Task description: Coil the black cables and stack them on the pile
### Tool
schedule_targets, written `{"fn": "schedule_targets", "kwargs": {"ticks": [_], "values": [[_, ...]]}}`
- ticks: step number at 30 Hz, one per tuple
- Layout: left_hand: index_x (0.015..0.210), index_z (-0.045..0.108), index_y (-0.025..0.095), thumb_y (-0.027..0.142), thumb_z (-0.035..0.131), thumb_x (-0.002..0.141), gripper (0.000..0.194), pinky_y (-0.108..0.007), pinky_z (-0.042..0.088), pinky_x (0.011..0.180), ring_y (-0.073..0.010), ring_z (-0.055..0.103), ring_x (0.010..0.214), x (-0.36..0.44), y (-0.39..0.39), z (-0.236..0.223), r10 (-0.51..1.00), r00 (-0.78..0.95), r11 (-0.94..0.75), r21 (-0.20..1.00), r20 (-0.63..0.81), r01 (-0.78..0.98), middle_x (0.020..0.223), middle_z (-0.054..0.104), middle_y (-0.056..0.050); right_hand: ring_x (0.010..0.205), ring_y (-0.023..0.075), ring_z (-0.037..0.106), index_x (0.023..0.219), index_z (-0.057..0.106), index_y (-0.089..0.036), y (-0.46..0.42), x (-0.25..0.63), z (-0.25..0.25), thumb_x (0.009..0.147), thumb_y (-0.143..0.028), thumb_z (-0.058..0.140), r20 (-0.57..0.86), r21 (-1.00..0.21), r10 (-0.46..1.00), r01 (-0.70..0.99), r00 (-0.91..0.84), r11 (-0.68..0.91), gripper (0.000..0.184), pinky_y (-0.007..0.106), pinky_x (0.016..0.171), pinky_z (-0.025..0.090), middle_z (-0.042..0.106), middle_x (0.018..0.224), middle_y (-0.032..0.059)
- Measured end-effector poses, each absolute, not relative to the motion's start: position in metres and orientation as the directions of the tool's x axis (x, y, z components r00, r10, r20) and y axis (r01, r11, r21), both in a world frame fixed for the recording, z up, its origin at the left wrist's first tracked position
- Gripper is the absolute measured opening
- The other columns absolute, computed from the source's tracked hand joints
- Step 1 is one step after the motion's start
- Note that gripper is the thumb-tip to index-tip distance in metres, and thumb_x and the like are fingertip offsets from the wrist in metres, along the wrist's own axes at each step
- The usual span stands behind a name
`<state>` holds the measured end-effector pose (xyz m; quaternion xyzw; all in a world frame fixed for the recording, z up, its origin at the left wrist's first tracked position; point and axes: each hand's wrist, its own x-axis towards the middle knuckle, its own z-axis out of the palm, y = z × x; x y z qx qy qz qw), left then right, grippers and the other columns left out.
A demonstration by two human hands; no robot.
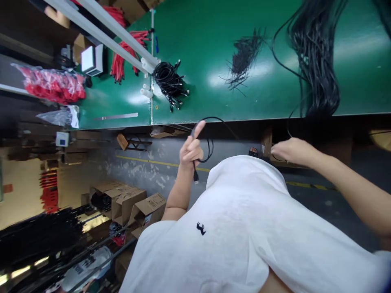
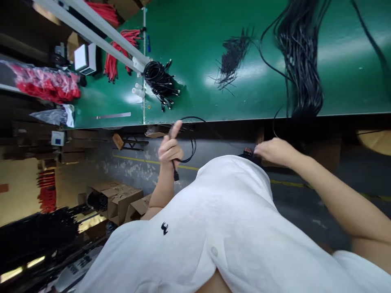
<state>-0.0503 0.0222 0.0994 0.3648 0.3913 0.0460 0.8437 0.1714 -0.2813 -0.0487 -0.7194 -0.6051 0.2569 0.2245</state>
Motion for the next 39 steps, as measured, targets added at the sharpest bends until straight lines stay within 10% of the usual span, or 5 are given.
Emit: {"fn": "schedule_targets", "kwargs": {"ticks": [7, 13, 20, 31, 39], "values": [[0.103, 0.068, 0.011, 0.047, 0.076, 0.080, 0.044, -0.031, 0.057, 0.080, -0.0223, 0.074, 0.089, -0.032, -0.030, 0.041, -0.060, 0.831, 0.532, 0.687, -0.553, 0.495, 0.099, 0.077, -0.016, 0.067, 0.0157, 0.056, 0.084, 0.068, -0.020, -0.216, 0.124, 0.054, 0.103, -0.042, 0.034, 0.144, -0.639, 0.986, 0.752, -0.089, 0.161, 0.045, 0.030, 0.070, 0.035, 0.069, 0.077, 0.0051], [0.091, 0.070, 0.010, 0.049, 0.071, 0.083, 0.041, -0.019, 0.033, 0.038, -0.0056, 0.036, 0.032, -0.042, -0.045, 0.049, -0.338, 0.803, 0.560, 0.582, -0.490, 0.590, 0.044, 0.050, 0.004, 0.070, 0.0143, 0.056, 0.082, 0.067, -0.020, -0.195, 0.157, 0.043, 0.099, -0.051, 0.040, 0.047, -0.792, 0.999, 0.609, -0.017, 0.047, 0.045, 0.027, 0.070, 0.037, 0.069, 0.081, 0.0028], [0.109, 0.069, 0.014, 0.033, 0.027, 0.105, 0.047, -0.017, 0.006, 0.027, -0.0027, 0.003, 0.023, -0.050, -0.019, 0.066, 0.079, 0.758, 0.812, 0.482, -0.647, 0.327, 0.037, 0.023, 0.012, 0.099, 0.0214, 0.060, 0.092, 0.071, -0.020, -0.246, 0.228, -0.064, 0.097, -0.046, 0.037, -0.095, -0.716, 0.937, 0.631, 0.337, -0.299, 0.043, 0.037, 0.096, 0.039, 0.071, 0.105, 0.0104], [0.119, 0.067, 0.019, 0.040, 0.029, 0.105, 0.045, -0.017, 0.002, 0.026, -0.0038, 0.000, 0.021, -0.071, -0.007, 0.086, 0.336, 0.699, 0.816, 0.565, -0.632, 0.119, 0.035, 0.011, 0.014, 0.113, 0.0239, 0.057, 0.113, 0.070, -0.011, -0.295, 0.293, -0.057, 0.097, -0.023, 0.048, -0.257, -0.130, 0.749, 0.747, 0.610, -0.652, 0.031, 0.043, 0.105, 0.031, 0.066, 0.125, 0.0216], [0.096, 0.069, 0.013, 0.035, 0.051, 0.100, 0.029, -0.012, 0.038, 0.040, -0.0052, 0.056, 0.041, -0.056, -0.001, 0.080, 0.352, 0.757, 0.689, 0.700, -0.550, 0.188, 0.060, 0.066, 0.000, 0.063, 0.0198, 0.060, 0.075, 0.065, -0.021, -0.260, 0.123, 0.041, 0.101, -0.032, 0.038, -0.063, -0.580, 0.940, 0.779, -0.335, 0.238, 0.039, 0.032, 0.059, 0.037, 0.068, 0.069, 0.0067]]}}
